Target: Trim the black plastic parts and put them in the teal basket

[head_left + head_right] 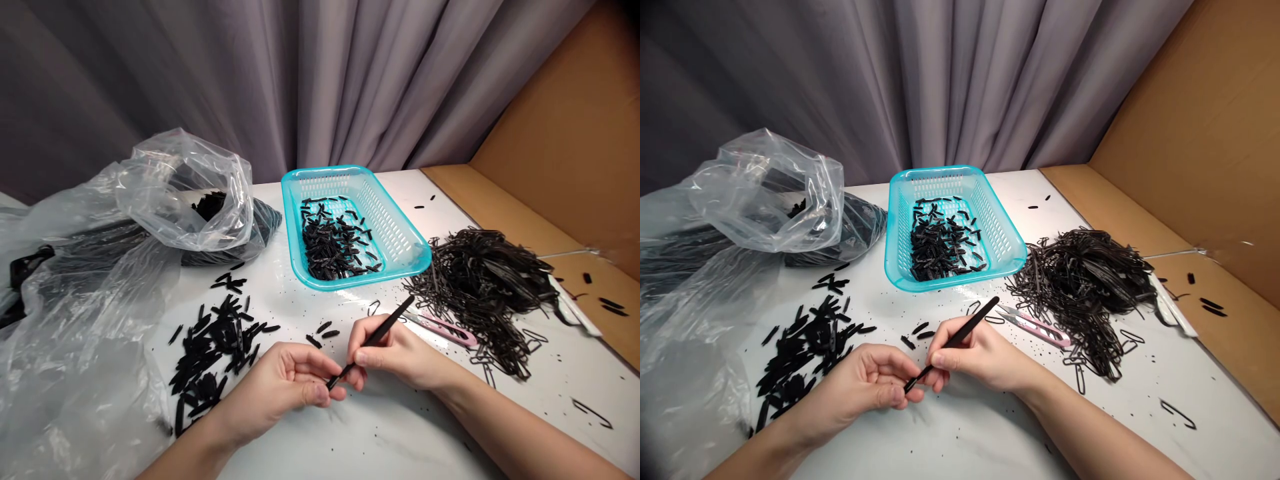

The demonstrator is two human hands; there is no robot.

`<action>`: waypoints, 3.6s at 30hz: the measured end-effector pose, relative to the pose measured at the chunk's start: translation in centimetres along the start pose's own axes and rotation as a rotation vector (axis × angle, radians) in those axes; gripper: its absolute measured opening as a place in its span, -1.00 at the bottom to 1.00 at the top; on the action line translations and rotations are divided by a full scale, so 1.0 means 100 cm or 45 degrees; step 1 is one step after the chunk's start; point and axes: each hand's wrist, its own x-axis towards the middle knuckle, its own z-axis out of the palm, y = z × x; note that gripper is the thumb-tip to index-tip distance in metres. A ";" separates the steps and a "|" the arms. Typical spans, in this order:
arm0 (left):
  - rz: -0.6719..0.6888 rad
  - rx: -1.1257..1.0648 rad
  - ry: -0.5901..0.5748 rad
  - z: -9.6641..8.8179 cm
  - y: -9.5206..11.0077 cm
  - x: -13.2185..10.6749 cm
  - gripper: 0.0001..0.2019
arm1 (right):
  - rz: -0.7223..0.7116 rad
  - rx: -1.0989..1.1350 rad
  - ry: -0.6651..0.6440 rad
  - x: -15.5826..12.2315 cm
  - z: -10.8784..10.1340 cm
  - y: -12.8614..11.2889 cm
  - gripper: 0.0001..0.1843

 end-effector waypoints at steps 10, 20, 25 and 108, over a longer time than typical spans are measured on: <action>0.061 -0.004 -0.007 -0.002 -0.002 0.003 -0.84 | 0.035 0.005 -0.035 0.001 -0.002 0.003 -0.83; 0.067 0.003 0.090 -0.001 0.001 0.003 -0.85 | -0.265 -0.371 0.213 -0.003 -0.005 -0.003 -0.84; 0.114 -0.008 0.106 -0.002 -0.001 0.004 -0.84 | -0.332 -0.649 0.156 -0.006 0.002 -0.005 -0.87; 0.135 0.112 0.329 0.001 0.000 0.003 -0.67 | -1.062 -1.811 0.216 -0.008 0.000 0.010 -0.87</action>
